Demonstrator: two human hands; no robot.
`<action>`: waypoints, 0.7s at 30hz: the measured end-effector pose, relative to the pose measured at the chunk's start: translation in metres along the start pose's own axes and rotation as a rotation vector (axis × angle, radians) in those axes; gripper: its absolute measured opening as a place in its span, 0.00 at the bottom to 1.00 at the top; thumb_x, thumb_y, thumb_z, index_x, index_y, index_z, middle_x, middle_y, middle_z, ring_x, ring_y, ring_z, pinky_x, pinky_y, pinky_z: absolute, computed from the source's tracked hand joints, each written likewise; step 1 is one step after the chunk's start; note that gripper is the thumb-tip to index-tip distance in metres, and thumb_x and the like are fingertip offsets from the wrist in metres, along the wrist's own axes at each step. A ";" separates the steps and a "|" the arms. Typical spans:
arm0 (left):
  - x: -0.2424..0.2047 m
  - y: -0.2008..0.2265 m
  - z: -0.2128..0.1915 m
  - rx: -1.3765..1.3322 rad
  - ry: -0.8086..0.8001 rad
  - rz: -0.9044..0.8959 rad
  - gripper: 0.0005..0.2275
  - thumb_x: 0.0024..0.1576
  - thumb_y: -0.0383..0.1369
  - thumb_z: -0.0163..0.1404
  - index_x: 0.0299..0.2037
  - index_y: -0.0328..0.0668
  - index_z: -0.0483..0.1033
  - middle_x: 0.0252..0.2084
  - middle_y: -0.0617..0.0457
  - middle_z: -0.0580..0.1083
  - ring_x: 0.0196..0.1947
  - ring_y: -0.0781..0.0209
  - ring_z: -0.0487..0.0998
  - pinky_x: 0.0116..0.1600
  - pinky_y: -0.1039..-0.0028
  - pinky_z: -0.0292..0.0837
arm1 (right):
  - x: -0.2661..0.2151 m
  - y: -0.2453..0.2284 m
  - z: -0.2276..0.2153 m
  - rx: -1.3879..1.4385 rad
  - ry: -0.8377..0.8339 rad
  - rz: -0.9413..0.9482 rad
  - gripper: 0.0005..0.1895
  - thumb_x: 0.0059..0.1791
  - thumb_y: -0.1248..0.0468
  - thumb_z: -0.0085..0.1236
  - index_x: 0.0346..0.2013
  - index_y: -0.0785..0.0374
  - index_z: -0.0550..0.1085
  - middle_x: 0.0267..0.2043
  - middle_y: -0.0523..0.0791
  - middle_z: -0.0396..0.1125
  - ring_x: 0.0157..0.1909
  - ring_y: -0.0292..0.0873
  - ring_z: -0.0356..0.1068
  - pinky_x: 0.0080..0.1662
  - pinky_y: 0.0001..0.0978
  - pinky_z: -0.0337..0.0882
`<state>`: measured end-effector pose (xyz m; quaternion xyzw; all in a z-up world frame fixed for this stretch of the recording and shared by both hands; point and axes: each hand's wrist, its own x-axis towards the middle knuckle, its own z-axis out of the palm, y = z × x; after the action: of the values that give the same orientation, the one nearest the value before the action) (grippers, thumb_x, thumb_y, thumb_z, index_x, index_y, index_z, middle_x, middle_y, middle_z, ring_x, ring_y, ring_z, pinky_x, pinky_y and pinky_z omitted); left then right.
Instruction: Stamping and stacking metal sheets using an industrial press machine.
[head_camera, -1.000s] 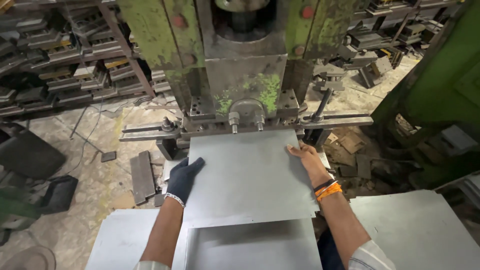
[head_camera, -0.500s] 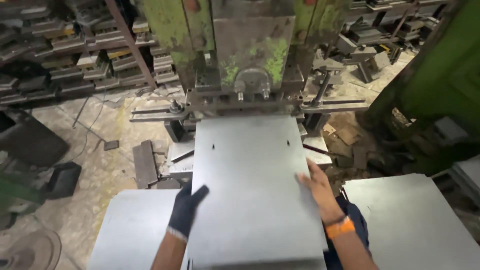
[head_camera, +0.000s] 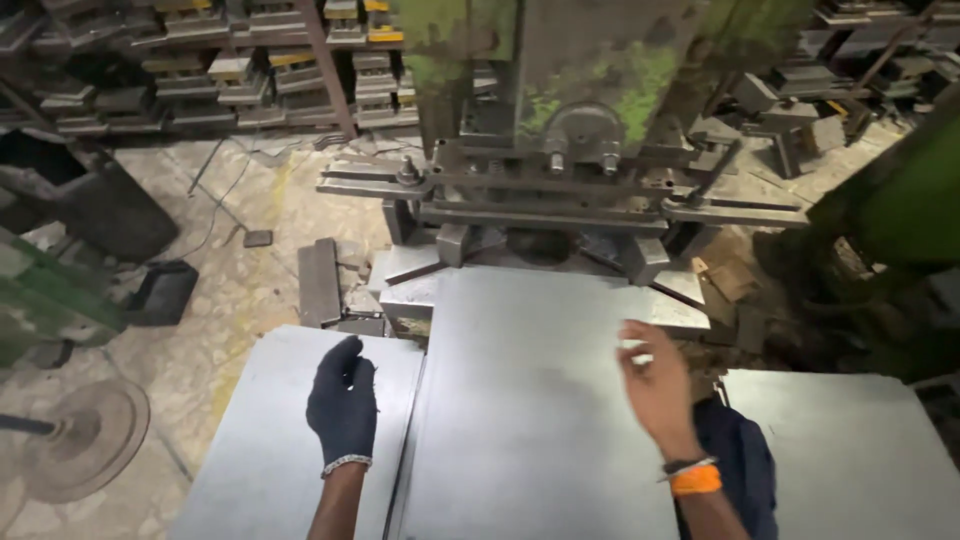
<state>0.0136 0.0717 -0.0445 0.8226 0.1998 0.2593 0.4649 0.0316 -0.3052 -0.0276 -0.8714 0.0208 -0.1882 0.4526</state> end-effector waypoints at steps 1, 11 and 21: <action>0.004 -0.005 -0.001 0.001 -0.020 0.009 0.15 0.55 0.27 0.52 0.52 0.46 0.80 0.44 0.55 0.81 0.39 0.60 0.81 0.48 0.71 0.75 | 0.005 -0.004 0.020 0.192 -0.076 -0.013 0.21 0.45 0.78 0.53 0.51 0.60 0.75 0.48 0.38 0.71 0.35 0.33 0.66 0.36 0.21 0.67; 0.054 -0.190 -0.007 0.598 0.095 0.511 0.22 0.55 0.39 0.56 0.59 0.38 0.73 0.58 0.45 0.76 0.59 0.45 0.75 0.65 0.58 0.65 | -0.057 -0.144 0.234 0.022 -1.048 -0.175 0.22 0.49 0.65 0.49 0.59 0.59 0.70 0.55 0.43 0.71 0.53 0.43 0.71 0.53 0.38 0.70; 0.110 -0.296 -0.129 0.729 0.003 -0.670 0.41 0.53 0.67 0.46 0.62 0.33 0.70 0.57 0.35 0.74 0.55 0.37 0.76 0.56 0.53 0.70 | -0.063 -0.142 0.267 -0.171 -1.180 -0.290 0.18 0.51 0.61 0.48 0.55 0.58 0.72 0.48 0.42 0.75 0.43 0.45 0.74 0.47 0.39 0.71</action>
<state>-0.0055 0.3642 -0.2192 0.8220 0.5315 0.0100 0.2042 0.0464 0.0002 -0.0727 -0.8557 -0.3372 0.2686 0.2861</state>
